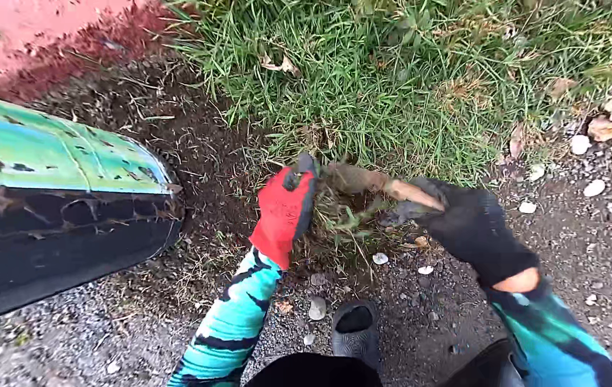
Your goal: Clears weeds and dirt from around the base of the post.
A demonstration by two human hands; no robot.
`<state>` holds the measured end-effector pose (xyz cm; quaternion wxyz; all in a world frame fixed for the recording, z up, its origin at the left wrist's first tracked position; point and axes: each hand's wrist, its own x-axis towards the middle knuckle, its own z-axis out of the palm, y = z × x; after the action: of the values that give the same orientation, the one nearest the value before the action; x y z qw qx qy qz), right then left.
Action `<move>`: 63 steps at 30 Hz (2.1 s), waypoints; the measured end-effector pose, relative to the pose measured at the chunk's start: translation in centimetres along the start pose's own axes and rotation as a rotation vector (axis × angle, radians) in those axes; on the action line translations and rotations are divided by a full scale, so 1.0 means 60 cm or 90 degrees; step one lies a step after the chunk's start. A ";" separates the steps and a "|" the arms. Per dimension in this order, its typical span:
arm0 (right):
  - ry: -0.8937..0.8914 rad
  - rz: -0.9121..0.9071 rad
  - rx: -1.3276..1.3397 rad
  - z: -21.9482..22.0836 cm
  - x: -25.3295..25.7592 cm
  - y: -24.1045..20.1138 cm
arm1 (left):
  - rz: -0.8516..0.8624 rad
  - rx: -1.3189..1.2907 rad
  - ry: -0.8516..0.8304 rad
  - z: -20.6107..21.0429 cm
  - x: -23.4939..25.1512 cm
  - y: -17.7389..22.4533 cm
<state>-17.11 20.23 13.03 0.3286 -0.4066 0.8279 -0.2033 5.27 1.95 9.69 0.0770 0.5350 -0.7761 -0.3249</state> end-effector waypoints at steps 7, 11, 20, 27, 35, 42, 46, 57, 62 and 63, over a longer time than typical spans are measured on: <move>0.107 -0.127 -0.228 -0.183 -0.032 0.065 | 0.107 0.276 -0.064 0.007 0.141 0.060; 0.089 -0.006 -0.106 -0.170 -0.070 0.094 | 0.132 0.411 -0.105 0.076 0.215 0.032; 0.260 0.195 0.347 -0.102 -0.118 0.097 | -0.064 0.129 -0.037 0.049 0.304 -0.002; 0.076 0.100 0.177 0.079 0.173 -0.008 | -0.133 -0.045 0.108 0.046 0.296 -0.027; 0.145 0.199 0.305 0.067 0.036 0.009 | -0.156 -0.232 0.211 0.039 0.277 -0.044; 0.063 0.134 0.223 0.051 0.116 -0.009 | -0.105 -0.335 0.219 0.041 0.265 -0.082; 0.118 0.179 0.327 -0.020 0.011 0.014 | -0.067 -0.347 0.213 0.034 0.280 -0.093; 0.065 0.128 0.183 -0.032 0.038 0.017 | -0.004 -0.457 0.186 0.022 0.259 -0.085; 0.086 0.121 -0.035 -0.180 -0.061 0.081 | -0.108 -0.196 0.028 0.018 0.163 -0.065; 0.085 0.103 -0.101 -0.180 -0.053 0.080 | -0.121 -0.154 -0.002 0.025 0.141 -0.077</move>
<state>-25.92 26.37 18.89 0.2550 -0.3487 0.8915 -0.1362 4.65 -5.87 3.88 0.1084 0.5925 -0.6771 -0.4227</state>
